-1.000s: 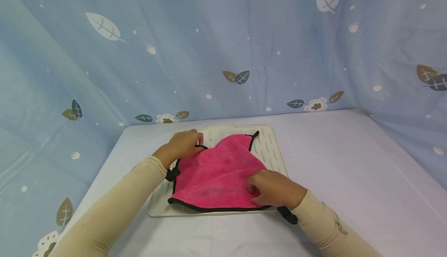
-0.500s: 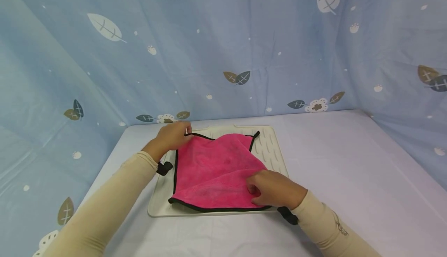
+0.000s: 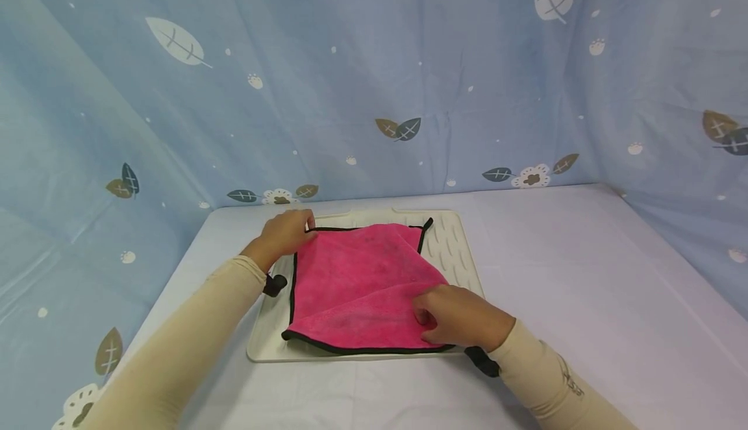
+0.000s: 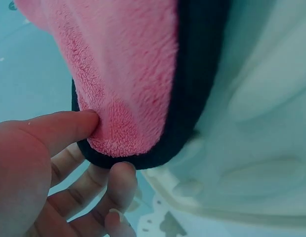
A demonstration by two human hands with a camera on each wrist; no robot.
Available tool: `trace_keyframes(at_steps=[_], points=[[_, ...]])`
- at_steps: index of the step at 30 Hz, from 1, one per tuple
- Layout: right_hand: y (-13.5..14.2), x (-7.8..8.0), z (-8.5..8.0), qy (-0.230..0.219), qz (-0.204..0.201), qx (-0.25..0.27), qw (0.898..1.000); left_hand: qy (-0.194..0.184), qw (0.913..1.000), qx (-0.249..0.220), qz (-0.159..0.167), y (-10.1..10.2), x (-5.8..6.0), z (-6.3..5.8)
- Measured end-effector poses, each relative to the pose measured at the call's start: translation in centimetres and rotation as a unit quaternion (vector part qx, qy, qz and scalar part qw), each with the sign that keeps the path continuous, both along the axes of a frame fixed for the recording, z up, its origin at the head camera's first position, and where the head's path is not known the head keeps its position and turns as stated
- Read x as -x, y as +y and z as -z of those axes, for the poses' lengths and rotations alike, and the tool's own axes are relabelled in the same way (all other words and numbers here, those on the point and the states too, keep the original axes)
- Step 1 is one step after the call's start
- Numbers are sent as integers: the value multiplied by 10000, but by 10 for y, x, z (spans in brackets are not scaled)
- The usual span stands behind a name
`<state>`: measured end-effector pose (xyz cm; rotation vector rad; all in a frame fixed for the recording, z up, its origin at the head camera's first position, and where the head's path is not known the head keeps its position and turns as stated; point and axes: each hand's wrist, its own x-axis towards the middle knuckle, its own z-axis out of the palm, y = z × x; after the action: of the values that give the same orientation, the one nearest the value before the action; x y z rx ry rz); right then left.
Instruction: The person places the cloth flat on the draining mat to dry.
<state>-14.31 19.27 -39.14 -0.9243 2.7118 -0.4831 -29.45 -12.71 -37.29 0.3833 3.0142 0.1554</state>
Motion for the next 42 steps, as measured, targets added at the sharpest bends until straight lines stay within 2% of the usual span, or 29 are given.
trace_keyframes(at_steps=[9,12,18,23,27,31,39,42], points=[[0,3,-5,-59,-155,260,9995,-65,10000,-35,-42,0,-1,5],[2,11,-13,141,-12,382,9992,-58,10000,-51,-18,-2,-2,4],[5,48,-30,857,838,332,9922,-63,9999,-87,-44,-7,-6,1],[4,85,-29,1084,1174,100,9871,-149,9998,-34,-102,-12,-8,1],[4,109,-24,986,1216,-133,9876,-184,9997,17,-168,-16,-10,2],[4,125,-20,790,1226,-392,9885,-205,9996,37,-175,-16,-10,2],[5,142,-12,197,1335,-642,9888,-137,9997,-48,-190,-14,-9,3],[4,146,-7,101,1296,-663,9893,-160,9997,-48,-173,-13,-8,3]])
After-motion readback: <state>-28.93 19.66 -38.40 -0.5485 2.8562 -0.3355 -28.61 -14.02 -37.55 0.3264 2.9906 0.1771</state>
